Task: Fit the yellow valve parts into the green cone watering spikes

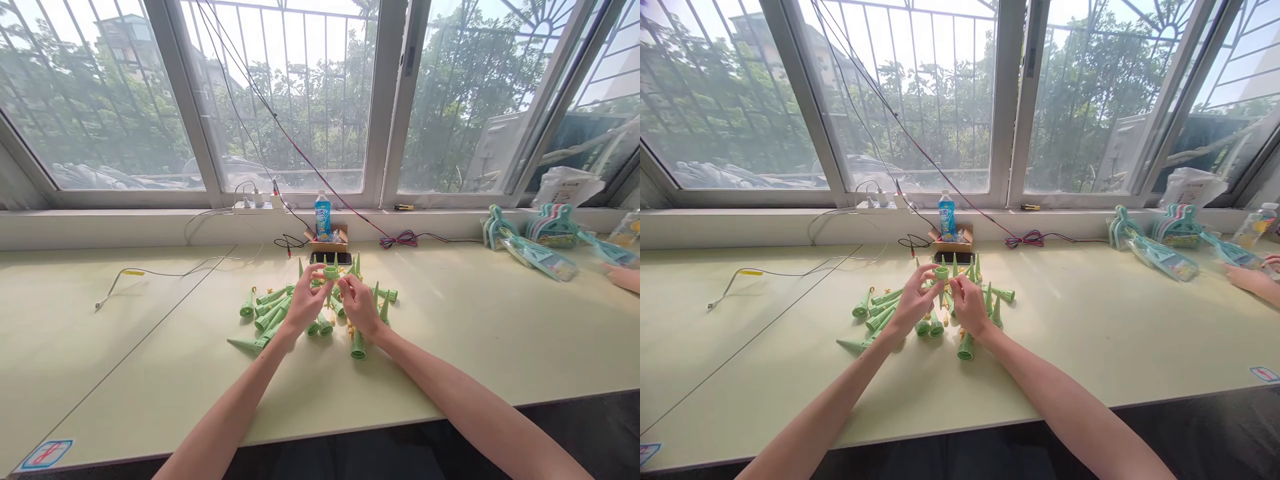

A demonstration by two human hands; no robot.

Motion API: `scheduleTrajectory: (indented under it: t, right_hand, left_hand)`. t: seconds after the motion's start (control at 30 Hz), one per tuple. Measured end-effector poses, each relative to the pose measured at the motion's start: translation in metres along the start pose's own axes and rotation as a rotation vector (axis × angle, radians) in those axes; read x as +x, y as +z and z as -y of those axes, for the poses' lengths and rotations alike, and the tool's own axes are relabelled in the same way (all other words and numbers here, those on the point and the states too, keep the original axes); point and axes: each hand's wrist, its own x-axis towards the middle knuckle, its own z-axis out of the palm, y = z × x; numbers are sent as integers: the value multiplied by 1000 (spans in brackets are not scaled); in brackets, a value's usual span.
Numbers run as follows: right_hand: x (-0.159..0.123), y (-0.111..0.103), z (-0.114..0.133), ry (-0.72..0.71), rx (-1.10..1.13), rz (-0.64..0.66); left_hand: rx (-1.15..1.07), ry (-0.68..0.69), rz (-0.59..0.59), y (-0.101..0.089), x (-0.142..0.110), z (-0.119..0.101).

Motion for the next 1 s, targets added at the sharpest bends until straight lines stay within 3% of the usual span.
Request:
scheduleTrajectory:
  t: [0.13,0.3,0.7,1.0]
  right_hand:
    - [1,-3,-1,-12,-48,-93]
    - [1,-3,-1,-50,-76,-126]
    - [2,-3,-5,-172,-129,-72]
    - [5,-4,-7,-186,-111,-8]
  left_hand:
    - [-16,30,-75,-1,2,4]
    - [-58,-36,-117,-3,3,8]
    - [-299,-222,25,-2,7,10]
    - [-281,-230,114,-3,4,6]
